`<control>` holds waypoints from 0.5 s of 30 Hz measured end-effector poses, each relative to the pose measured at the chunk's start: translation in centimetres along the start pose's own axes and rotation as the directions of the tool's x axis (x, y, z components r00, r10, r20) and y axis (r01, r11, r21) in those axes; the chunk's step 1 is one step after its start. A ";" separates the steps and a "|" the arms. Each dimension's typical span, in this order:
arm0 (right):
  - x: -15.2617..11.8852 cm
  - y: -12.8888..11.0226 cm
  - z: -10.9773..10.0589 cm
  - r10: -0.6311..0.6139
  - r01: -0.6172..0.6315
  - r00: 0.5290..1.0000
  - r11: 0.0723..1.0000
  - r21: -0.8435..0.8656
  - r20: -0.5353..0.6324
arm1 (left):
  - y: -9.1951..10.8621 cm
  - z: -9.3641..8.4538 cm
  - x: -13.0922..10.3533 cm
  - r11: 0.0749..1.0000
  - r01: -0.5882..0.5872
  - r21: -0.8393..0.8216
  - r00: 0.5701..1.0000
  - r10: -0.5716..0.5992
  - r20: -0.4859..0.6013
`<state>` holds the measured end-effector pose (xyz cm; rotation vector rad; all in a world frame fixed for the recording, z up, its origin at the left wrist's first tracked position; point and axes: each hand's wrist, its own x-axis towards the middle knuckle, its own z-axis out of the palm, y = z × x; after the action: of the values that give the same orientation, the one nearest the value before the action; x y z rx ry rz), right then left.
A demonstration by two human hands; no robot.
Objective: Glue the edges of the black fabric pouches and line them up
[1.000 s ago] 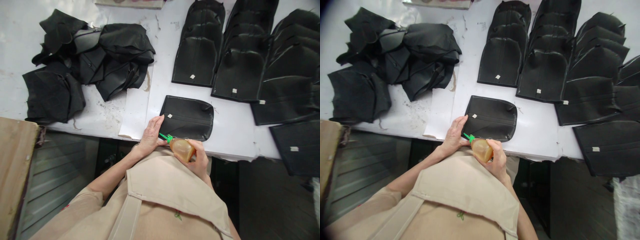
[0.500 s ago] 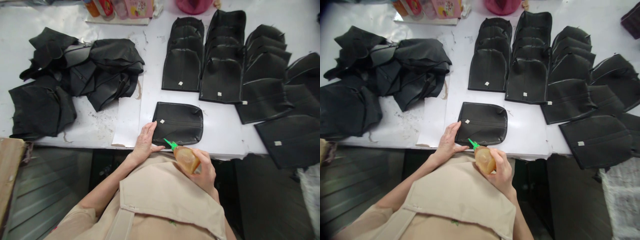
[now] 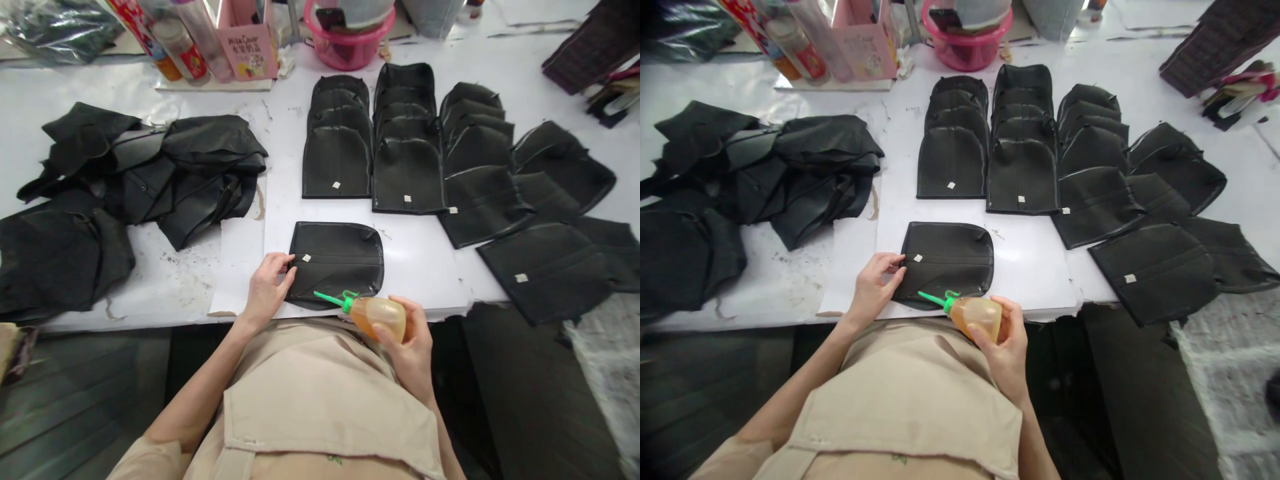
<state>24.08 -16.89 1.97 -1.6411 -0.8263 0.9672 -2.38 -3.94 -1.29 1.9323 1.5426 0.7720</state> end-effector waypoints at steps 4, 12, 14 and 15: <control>1.0 -0.6 -0.4 0.209 -0.166 0.975 0.905 0.391 -0.071 | 0.3 0.0 2.1 0.967 0.058 0.247 0.998 -0.066 0.022; 3.3 0.3 -3.2 0.200 0.008 0.923 0.843 0.537 -0.328 | 1.5 -0.7 4.0 0.931 0.194 0.310 0.971 -0.226 0.073; 3.4 0.7 -3.5 0.198 0.027 0.916 0.836 0.548 -0.348 | 1.7 -0.9 4.0 0.962 0.214 0.170 0.974 -0.224 0.037; 3.5 0.9 -3.6 0.200 0.031 0.914 0.833 0.552 -0.353 | 1.8 -1.1 4.0 0.971 0.229 0.066 0.973 -0.231 0.024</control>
<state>28.86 -15.56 1.01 -1.3014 -0.1607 0.7925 -1.27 -0.26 1.15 1.7593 1.7516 0.5970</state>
